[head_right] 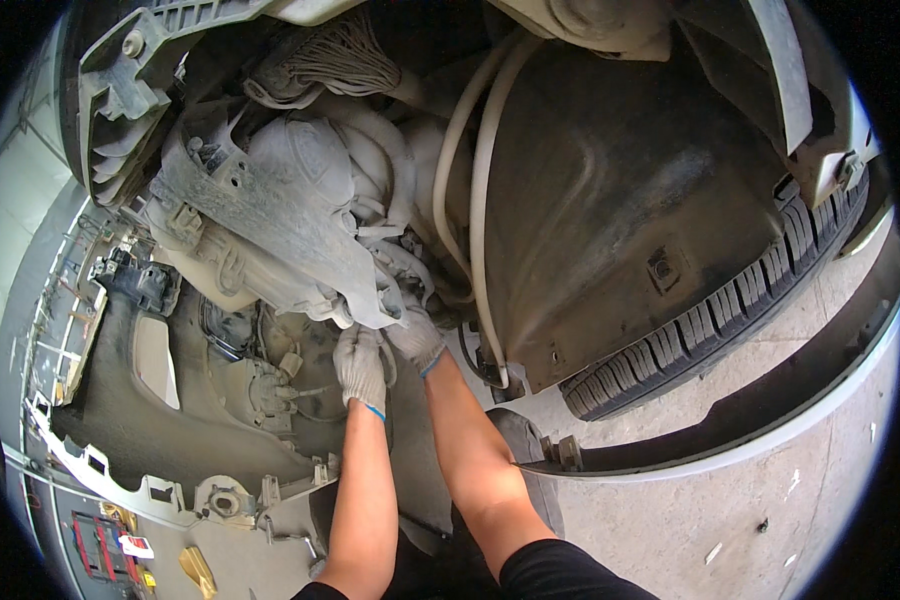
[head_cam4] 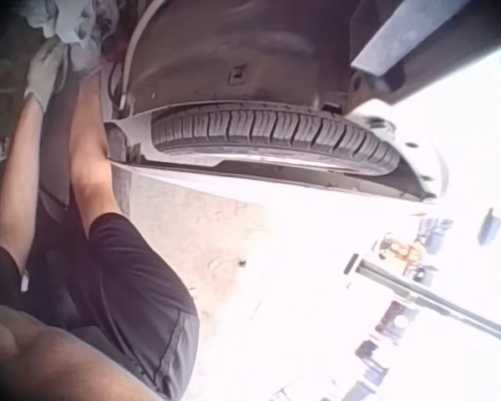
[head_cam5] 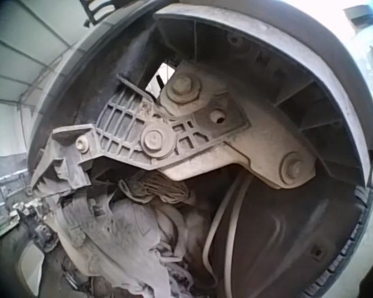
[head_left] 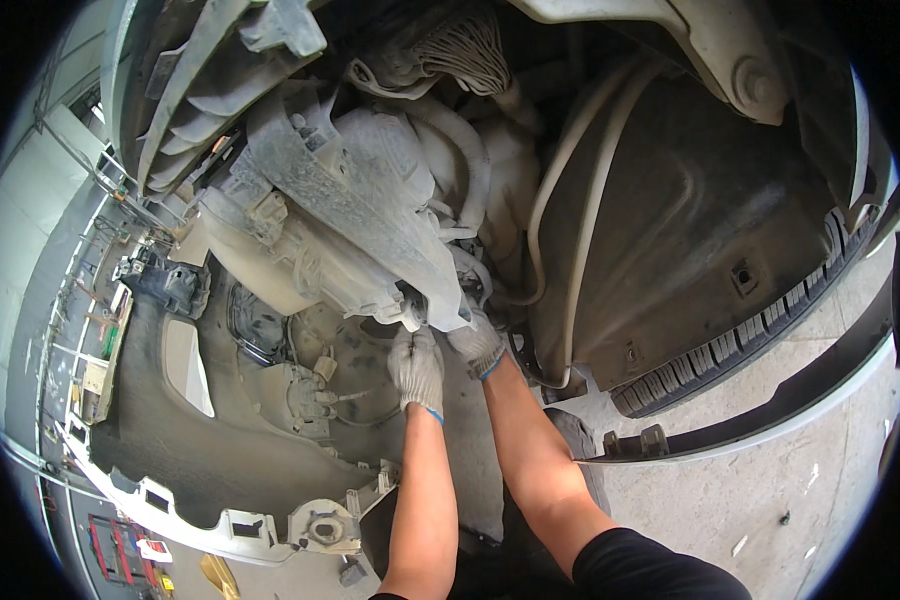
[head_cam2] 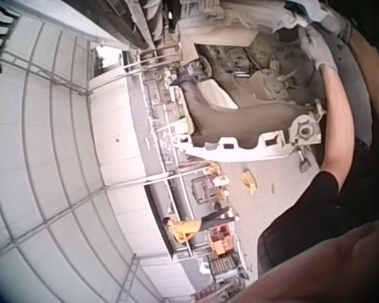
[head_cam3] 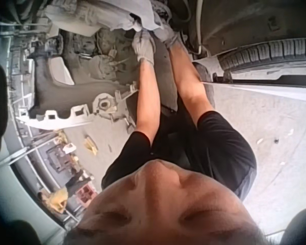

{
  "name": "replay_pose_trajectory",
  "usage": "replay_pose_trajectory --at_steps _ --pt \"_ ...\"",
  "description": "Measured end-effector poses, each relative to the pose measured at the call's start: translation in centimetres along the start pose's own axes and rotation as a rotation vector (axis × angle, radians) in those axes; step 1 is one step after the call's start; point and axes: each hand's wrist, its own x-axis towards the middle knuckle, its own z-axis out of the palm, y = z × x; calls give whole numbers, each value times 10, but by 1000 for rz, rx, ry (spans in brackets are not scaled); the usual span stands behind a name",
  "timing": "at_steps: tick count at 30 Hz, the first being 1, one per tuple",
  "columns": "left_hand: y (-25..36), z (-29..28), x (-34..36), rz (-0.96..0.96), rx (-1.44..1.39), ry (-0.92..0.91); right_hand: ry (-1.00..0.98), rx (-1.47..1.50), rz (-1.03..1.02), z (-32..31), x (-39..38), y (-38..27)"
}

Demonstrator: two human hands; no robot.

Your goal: The person uses a red fluid container and a long metal tool to apply liquid to a detached car bumper. They then lift and position the bumper against the front of a white car, aligning it with the frame. Finally, they reach into the engine bay to connect or adjust internal components.

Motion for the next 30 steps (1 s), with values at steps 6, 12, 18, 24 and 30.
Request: replay_pose_trajectory --at_steps 6,12,18,24,30 --pt "-24 -8 13 207 337 185 41 173 -138 5 3 -3" --pt "-26 -19 23 -194 44 86 37 29 -62 11 7 16" --pt "-6 -7 17 -317 37 2 113 180 -208 9 5 9" --pt "0 -1 15 -270 128 49 137 74 -9 8 -5 -18" --pt "-27 -15 43 -221 366 27 143 216 81 25 5 -1"
